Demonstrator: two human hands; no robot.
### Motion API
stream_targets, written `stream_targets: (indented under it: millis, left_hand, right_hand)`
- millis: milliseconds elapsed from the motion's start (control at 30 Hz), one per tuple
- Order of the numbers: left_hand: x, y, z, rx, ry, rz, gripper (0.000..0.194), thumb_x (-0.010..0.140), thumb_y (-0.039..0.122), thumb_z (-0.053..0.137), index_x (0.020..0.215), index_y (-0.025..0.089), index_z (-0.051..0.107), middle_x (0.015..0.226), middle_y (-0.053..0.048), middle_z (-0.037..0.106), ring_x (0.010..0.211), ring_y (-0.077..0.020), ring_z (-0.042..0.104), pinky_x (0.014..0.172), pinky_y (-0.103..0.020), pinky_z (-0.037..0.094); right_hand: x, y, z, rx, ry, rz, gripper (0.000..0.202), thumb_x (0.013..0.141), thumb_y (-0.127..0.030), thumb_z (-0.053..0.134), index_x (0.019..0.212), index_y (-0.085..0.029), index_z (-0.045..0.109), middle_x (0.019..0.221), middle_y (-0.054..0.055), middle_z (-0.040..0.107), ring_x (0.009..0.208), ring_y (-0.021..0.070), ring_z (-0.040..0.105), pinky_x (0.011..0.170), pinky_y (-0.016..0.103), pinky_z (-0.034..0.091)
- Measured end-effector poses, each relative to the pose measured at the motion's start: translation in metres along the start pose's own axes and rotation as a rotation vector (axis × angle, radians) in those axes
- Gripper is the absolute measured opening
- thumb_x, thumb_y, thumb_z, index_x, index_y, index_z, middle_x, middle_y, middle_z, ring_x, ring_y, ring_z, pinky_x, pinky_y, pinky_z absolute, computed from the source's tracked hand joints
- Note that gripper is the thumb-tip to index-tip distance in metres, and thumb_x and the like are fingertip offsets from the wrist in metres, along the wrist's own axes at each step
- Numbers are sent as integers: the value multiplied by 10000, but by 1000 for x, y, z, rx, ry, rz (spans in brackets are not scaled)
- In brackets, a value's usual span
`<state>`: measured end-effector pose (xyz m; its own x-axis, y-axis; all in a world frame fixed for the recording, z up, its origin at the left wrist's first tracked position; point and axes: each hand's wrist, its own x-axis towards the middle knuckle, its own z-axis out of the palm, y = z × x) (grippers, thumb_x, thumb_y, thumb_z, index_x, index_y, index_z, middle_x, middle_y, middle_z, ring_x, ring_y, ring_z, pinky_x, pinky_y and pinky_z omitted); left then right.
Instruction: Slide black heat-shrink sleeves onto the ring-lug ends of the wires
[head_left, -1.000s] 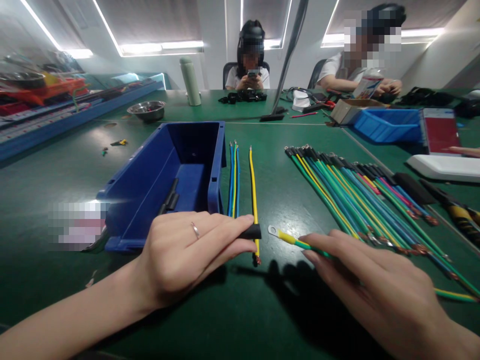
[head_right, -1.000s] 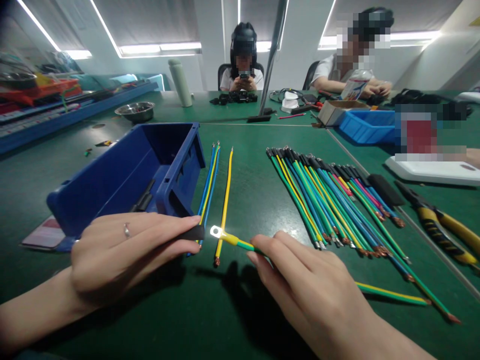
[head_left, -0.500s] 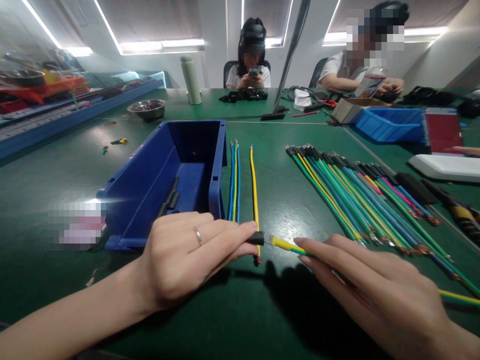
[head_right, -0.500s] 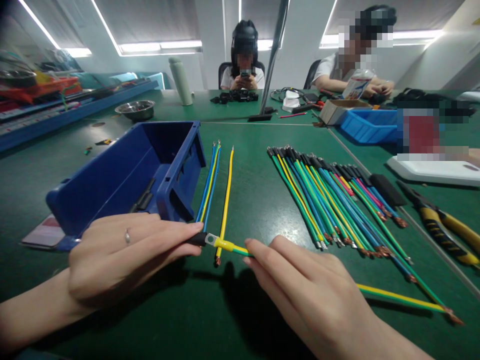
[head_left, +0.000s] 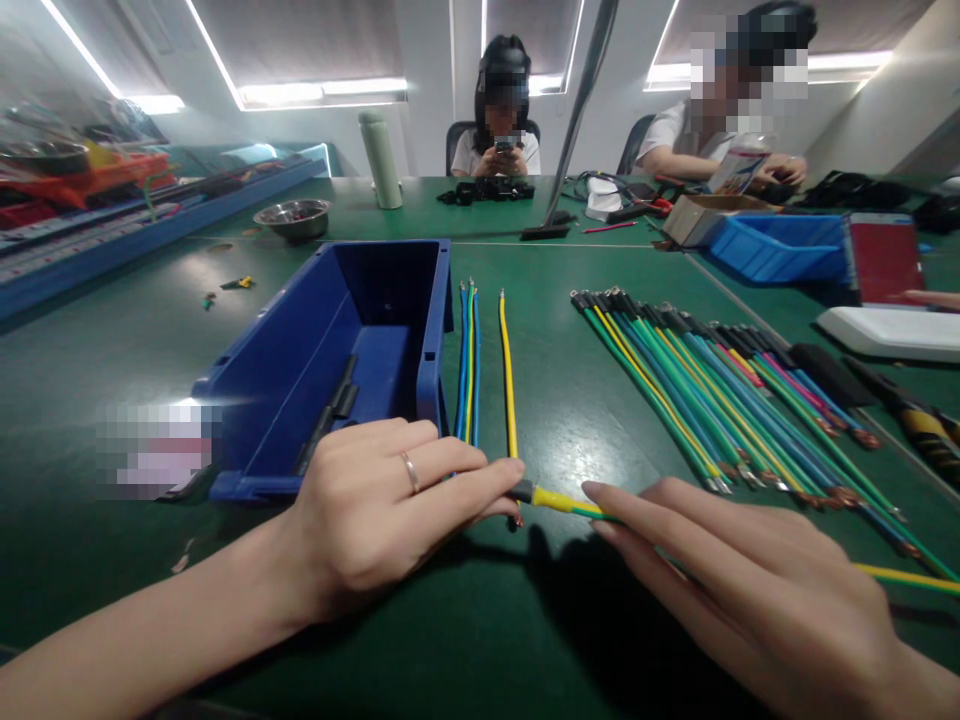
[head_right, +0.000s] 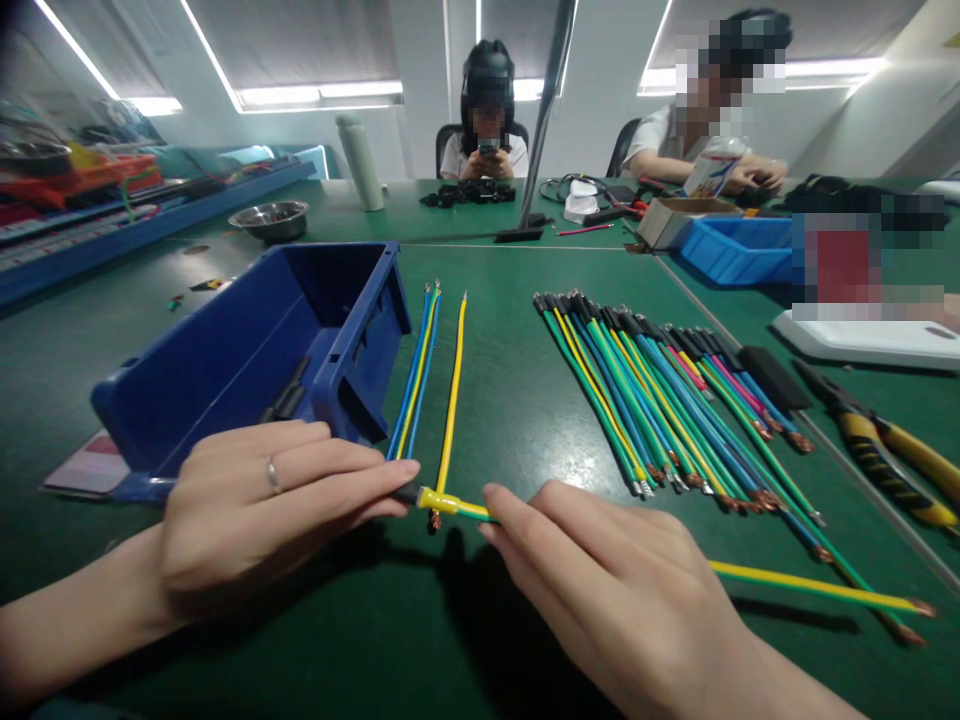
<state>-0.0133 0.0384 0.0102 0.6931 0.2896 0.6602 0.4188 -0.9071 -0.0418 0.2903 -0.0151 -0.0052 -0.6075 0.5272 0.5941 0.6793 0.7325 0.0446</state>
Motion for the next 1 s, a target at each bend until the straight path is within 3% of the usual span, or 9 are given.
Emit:
stream_targets:
  millis: [200, 400, 567, 633, 833, 1000]
  left_hand:
    - [-7, 2, 9, 25, 101, -2, 209, 1242, 260, 625, 1282, 157, 802, 988, -12, 888, 663, -142, 683, 549, -338, 445]
    - [-1, 4, -2, 3, -7, 24, 162, 1186, 217, 733, 1298, 109, 778, 1036, -38, 909, 718, -140, 746, 619, -296, 565]
    - [2, 4, 2, -116, 29, 19, 173, 1155, 200, 765, 1251, 57, 783, 980, -65, 888, 714, -160, 738, 627, -313, 577]
    - [2, 5, 4, -120, 11, 17, 180, 1139, 187, 781, 1263, 56, 781, 1002, -71, 888, 741, -167, 750, 657, -312, 598]
    - [0, 5, -6, -11, 13, -73, 298, 1224, 350, 664, 1380, 121, 773, 1055, -72, 831, 898, -170, 775, 809, -276, 648]
    - [2, -3, -20, 143, -4, -88, 172, 1193, 342, 725, 1296, 229, 803, 975, -20, 768, 920, -208, 730, 825, -361, 575]
  right_hand:
    - [5, -2, -2, -12, 14, -8, 287, 1248, -153, 427, 1264, -166, 713, 686, -56, 664, 480, 107, 554, 473, 282, 380]
    - [4, -2, -8, -17, 6, -25, 325, 1252, -142, 383, 1296, -170, 704, 705, -50, 666, 496, 118, 528, 481, 288, 373]
    - [-10, 0, -5, 15, -46, 0, 361, 1210, -58, 427, 1454, -158, 673, 804, -31, 697, 573, 138, 548, 566, 278, 434]
    - [-9, 0, -4, 34, -34, -4, 347, 1195, -45, 451, 1433, -139, 686, 815, -24, 715, 583, 128, 577, 600, 260, 474]
    - [4, -1, -8, 37, 49, 37, 255, 1160, -69, 550, 1207, -193, 769, 728, -25, 740, 505, 115, 612, 501, 274, 436]
    - [1, 1, -2, 25, 48, 123, 310, 1143, -69, 560, 1201, -251, 805, 733, -28, 772, 514, 128, 665, 497, 274, 464]
